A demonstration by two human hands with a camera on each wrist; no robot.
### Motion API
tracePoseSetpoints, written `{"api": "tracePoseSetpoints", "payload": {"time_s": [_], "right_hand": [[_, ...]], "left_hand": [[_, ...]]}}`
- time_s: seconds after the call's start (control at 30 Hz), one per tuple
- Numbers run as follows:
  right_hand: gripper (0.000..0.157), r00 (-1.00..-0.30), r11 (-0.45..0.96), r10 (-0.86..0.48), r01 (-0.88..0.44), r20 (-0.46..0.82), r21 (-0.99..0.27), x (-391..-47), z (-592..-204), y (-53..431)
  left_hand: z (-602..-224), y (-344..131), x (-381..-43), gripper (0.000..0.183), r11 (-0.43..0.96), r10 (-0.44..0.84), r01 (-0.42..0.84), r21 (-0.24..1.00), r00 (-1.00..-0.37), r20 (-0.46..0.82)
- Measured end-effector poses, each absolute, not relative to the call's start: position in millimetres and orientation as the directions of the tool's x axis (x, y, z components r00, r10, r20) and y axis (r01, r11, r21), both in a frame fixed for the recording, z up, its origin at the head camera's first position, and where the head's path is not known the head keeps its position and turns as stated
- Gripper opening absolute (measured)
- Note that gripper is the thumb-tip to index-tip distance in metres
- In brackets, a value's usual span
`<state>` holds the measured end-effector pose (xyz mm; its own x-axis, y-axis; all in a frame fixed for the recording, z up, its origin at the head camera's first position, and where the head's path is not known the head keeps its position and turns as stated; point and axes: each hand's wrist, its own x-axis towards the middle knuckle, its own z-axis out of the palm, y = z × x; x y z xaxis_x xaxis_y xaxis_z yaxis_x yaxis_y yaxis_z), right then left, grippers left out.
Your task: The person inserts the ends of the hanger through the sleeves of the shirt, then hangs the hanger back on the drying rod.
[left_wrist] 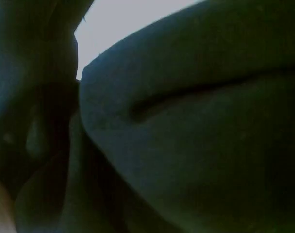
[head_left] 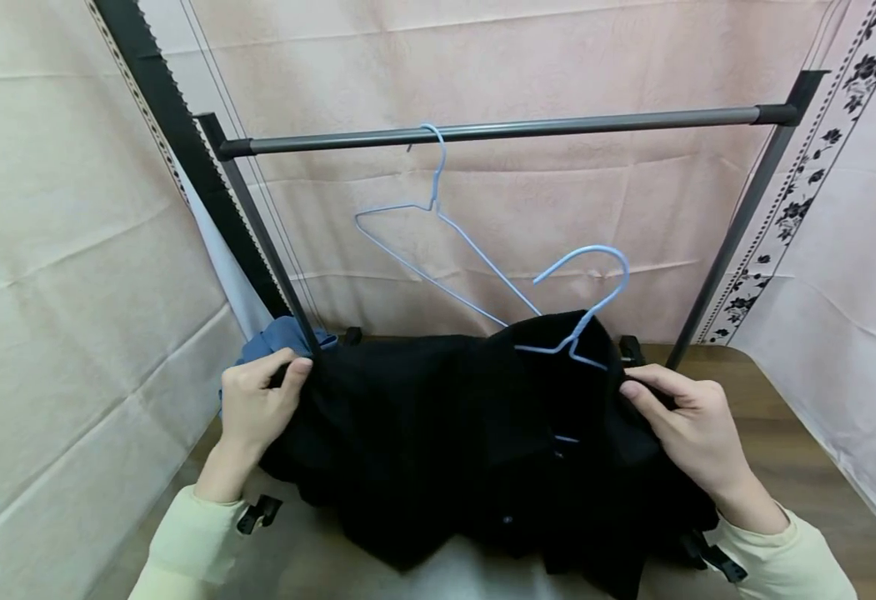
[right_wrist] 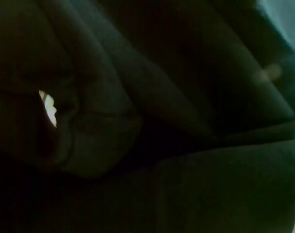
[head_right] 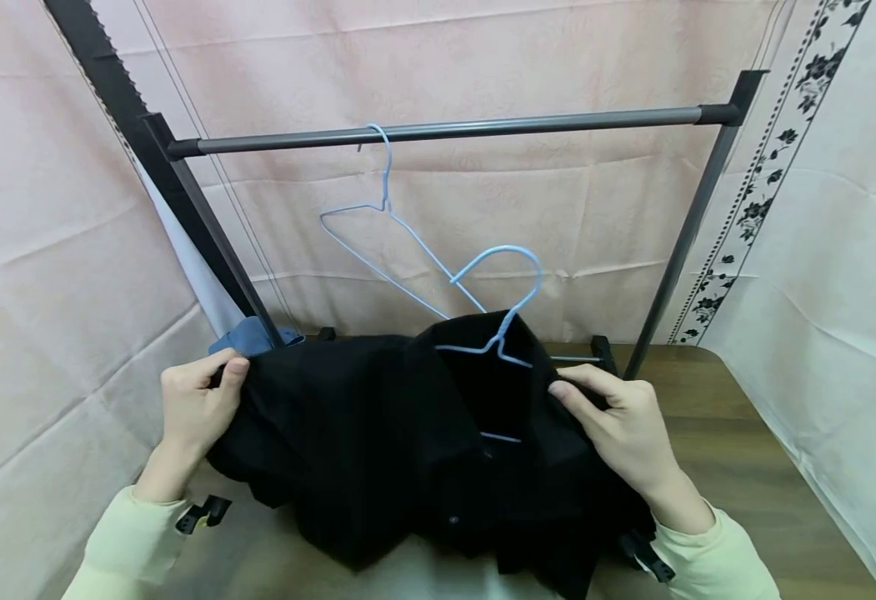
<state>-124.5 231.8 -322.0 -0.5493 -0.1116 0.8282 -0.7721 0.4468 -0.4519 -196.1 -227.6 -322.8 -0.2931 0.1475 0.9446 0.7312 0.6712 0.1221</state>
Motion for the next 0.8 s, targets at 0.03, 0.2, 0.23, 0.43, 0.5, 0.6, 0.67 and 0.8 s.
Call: {"api": "tracePoseSetpoints", "payload": {"time_s": [0.03,0.2,0.23,0.43,0.5,0.6,0.67,0.8], "right_hand": [[0.010,-0.555,0.451,-0.094,-0.764,0.827,-0.461,-124.1,-321.0,234.2],[0.019,-0.575,0.455,-0.064,-0.744,0.815,-0.490,-120.9,-316.2,241.4],[0.020,-0.581,0.461,-0.067,-0.739,0.811,-0.492,-120.5,-315.4,242.0],[0.022,-0.583,0.452,-0.078,-0.744,0.809,-0.492,-122.5,-319.4,239.5],[0.021,-0.576,0.459,-0.094,-0.749,0.812,-0.478,-122.9,-322.3,237.6],[0.021,-0.583,0.476,-0.132,-0.747,0.802,-0.464,-121.9,-325.0,234.1],[0.023,-0.582,0.482,-0.160,-0.751,0.797,-0.451,-121.6,-325.5,231.6],[0.023,-0.550,0.439,-0.195,-0.789,0.812,-0.429,-124.4,-324.4,226.8]], "left_hand": [[-324.6,-233.3,-197.4,0.059,0.688,0.145,0.714,0.126,-0.305,0.941],[-333.0,-254.5,-198.1,0.058,0.766,0.136,0.622,0.165,-0.406,0.904],[-334.0,-256.8,-197.1,0.058,0.781,0.131,0.598,0.181,-0.440,0.889],[-330.4,-250.7,-182.3,0.033,0.805,0.109,0.511,0.302,-0.628,0.771],[-325.8,-240.4,-175.6,0.042,0.763,0.163,0.569,0.308,-0.629,0.760],[-318.8,-218.4,-164.6,0.056,0.673,0.313,0.700,0.240,-0.563,0.765],[-314.6,-201.3,-157.7,0.062,0.618,0.408,0.765,0.182,-0.510,0.757],[-311.8,-170.7,-149.8,0.064,0.549,0.521,0.830,0.101,-0.434,0.735]]}}
